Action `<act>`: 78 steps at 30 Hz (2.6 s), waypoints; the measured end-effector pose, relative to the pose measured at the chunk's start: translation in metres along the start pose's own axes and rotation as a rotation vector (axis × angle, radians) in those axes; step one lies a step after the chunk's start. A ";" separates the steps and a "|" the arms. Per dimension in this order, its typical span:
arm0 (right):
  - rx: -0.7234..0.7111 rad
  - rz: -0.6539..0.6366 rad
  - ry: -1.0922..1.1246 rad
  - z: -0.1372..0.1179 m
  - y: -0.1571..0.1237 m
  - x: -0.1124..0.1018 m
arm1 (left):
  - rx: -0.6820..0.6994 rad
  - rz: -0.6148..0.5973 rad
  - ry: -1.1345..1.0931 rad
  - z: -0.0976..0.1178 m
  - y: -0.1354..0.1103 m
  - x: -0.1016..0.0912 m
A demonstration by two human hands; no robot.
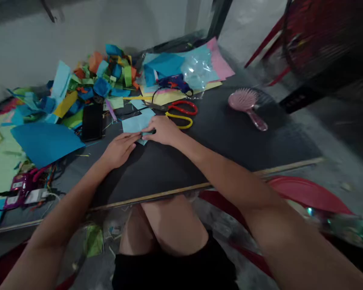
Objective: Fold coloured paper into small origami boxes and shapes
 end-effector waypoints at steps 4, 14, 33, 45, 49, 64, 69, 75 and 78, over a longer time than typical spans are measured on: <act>-0.019 0.031 -0.006 0.003 0.001 0.002 | 0.029 -0.041 0.050 0.005 -0.003 0.000; 0.004 0.026 0.014 0.000 -0.002 0.000 | -0.050 -0.057 0.028 0.005 -0.009 -0.002; -0.003 0.015 -0.090 -0.012 -0.008 -0.002 | -0.098 -0.032 0.057 0.010 -0.004 -0.003; 0.036 0.045 -0.030 -0.003 -0.005 -0.008 | -0.113 0.083 -0.131 -0.001 -0.005 -0.003; 0.026 0.020 -0.057 -0.003 -0.005 -0.007 | -0.111 0.109 -0.155 -0.004 -0.002 -0.003; 0.084 0.004 -0.119 -0.008 -0.008 -0.007 | -0.105 -0.043 0.195 0.013 0.001 -0.003; 0.051 -0.007 -0.124 -0.010 -0.008 -0.007 | -0.083 -0.077 0.234 0.014 0.004 -0.001; -0.007 0.041 -0.135 -0.008 -0.010 -0.009 | -0.149 -0.119 0.273 0.026 0.005 0.001; -0.025 0.065 -0.149 -0.007 -0.010 -0.010 | -0.168 -0.127 0.267 0.029 0.004 0.002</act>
Point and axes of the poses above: each hand's wrist, its own y-axis towards the middle knuckle, its own x-axis out of the palm, z = x × y, the point moved 5 cm from there along y, towards the middle knuckle, and after that the axes turned 5 degrees about -y, right-handed, at the moved point
